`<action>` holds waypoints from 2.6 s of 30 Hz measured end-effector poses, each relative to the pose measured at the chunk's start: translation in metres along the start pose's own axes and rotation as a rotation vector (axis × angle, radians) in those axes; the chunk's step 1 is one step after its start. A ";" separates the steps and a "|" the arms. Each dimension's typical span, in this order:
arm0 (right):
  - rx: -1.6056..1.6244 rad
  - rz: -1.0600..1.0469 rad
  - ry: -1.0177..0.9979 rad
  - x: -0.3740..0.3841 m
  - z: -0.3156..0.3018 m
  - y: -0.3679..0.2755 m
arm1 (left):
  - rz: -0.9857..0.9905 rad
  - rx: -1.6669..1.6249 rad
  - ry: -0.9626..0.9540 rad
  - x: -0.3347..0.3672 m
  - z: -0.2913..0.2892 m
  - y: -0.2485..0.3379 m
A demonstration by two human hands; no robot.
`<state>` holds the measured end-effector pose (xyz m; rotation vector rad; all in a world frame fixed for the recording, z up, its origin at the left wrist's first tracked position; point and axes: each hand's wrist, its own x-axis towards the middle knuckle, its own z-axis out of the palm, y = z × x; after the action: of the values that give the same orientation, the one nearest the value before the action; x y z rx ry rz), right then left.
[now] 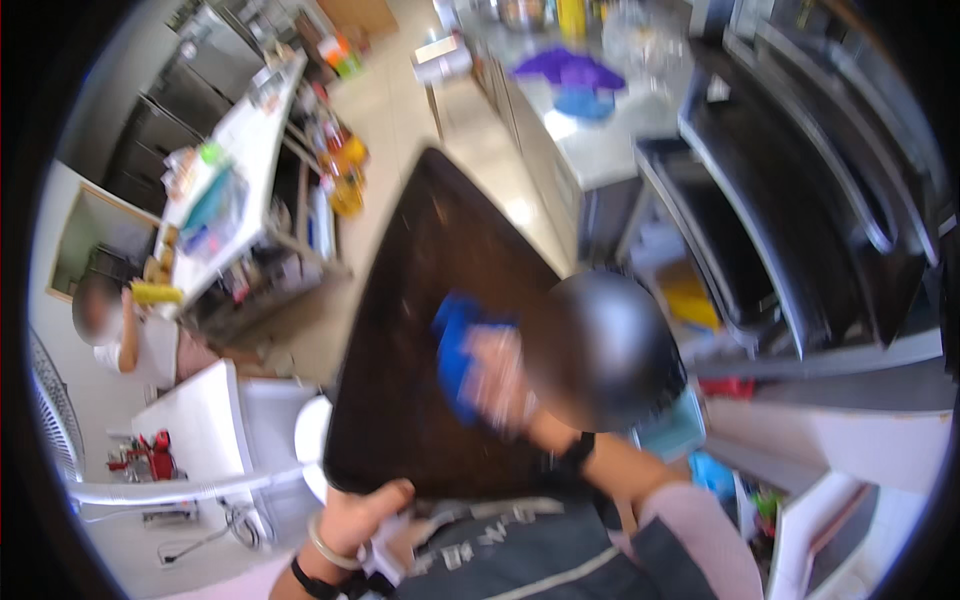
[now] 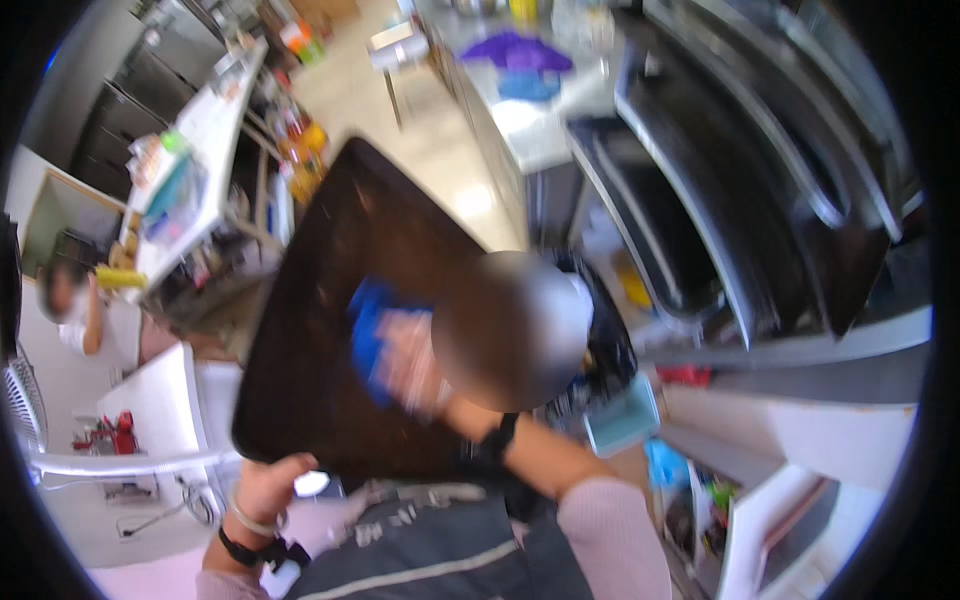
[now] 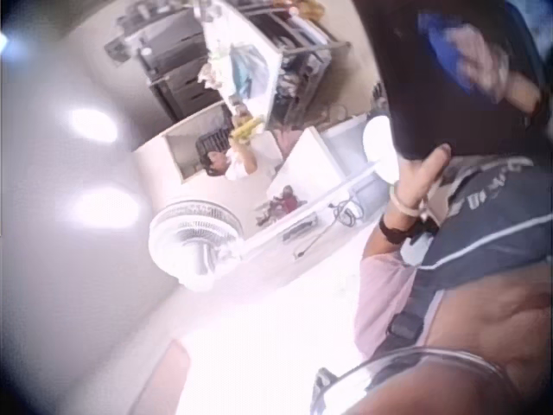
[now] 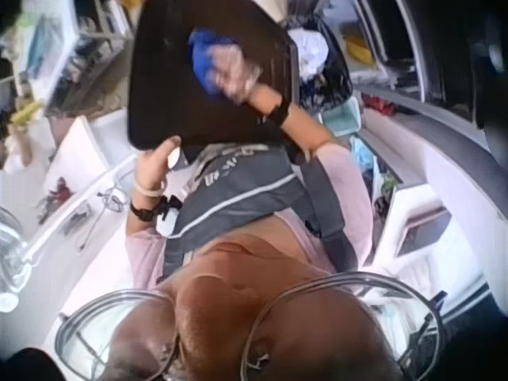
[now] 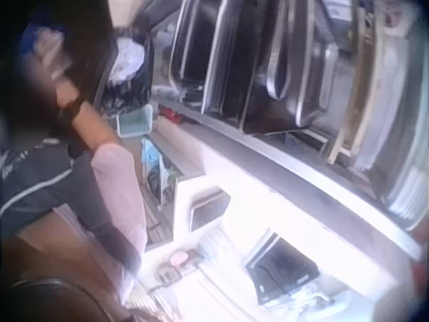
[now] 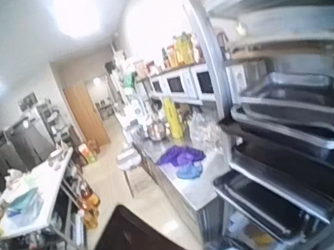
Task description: The person removes bags of bread from a refrigerator. They then use a scraper to remove residue from baking trays, wipe the trays with a cloth, discard crumbs into a trash bin, and wash the cloth in a sink under running water.
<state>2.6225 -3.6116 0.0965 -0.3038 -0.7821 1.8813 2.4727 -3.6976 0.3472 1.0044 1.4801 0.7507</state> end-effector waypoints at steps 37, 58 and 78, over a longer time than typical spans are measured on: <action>-1.107 -0.272 0.685 0.025 -0.147 0.025 | 0.209 0.116 0.018 -0.015 -0.018 0.007; -0.874 -0.308 0.092 -0.025 0.018 -0.012 | 0.164 0.213 0.264 -0.032 -0.027 -0.027; -1.111 -0.046 0.234 -0.137 -0.051 0.057 | 0.167 0.133 0.169 -0.048 -0.065 -0.064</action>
<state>2.6687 -3.7288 0.0031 -1.1455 -1.5831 1.1611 2.3970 -3.7632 0.3217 1.2006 1.6225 0.8827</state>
